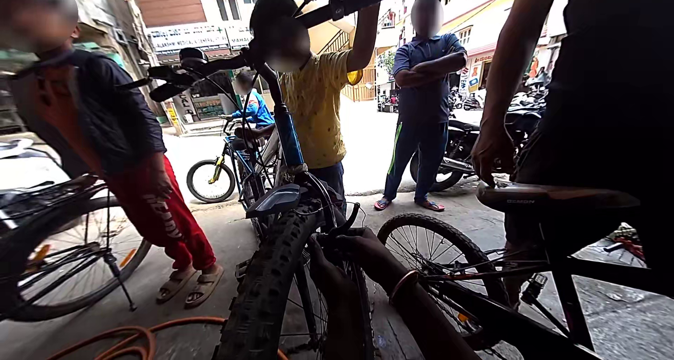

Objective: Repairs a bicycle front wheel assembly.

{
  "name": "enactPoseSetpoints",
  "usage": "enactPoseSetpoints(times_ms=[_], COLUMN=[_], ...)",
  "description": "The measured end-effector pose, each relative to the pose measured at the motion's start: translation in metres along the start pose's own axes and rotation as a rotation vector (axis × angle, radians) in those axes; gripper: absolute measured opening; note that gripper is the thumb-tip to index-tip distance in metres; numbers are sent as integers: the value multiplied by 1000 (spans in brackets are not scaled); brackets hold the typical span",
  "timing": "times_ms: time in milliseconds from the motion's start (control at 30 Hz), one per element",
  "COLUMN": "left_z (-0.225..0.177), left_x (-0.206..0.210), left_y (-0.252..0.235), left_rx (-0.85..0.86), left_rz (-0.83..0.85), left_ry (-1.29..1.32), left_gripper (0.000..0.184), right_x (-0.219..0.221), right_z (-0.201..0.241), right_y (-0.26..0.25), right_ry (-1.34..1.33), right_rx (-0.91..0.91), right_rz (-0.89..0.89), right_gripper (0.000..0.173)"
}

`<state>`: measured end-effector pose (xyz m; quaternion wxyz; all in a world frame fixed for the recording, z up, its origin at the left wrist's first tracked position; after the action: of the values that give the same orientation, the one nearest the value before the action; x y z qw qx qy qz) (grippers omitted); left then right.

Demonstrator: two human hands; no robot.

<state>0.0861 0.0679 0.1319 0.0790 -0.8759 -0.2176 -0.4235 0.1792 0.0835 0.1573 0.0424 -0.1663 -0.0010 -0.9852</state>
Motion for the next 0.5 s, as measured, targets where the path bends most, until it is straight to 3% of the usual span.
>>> enactPoseSetpoints(times_ms=[167, 300, 500], left_z=[10, 8, 0], left_x=[-4, -3, -7], left_y=[-5, 4, 20], left_rx=[26, 26, -85], left_rz=[20, -100, -156], left_ry=[28, 36, -9], left_gripper=[34, 39, 45], right_x=[-5, -7, -2], right_z=[1, 0, -5], right_y=[5, 7, 16], right_ry=[64, 82, 139], right_rx=[-61, -121, -233], right_rz=[44, 36, -108], right_gripper=[13, 12, 13])
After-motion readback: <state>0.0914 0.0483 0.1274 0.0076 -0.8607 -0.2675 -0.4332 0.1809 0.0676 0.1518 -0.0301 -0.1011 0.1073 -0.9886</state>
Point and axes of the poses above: each hand's wrist, its own y-axis away from the middle knuckle, its own x-axis out of the palm, z = x × y, the point moved 5 cm from there along -y, towards the middle knuckle, and after that the axes turned 3 degrees about -x, right-handed, at the moved point
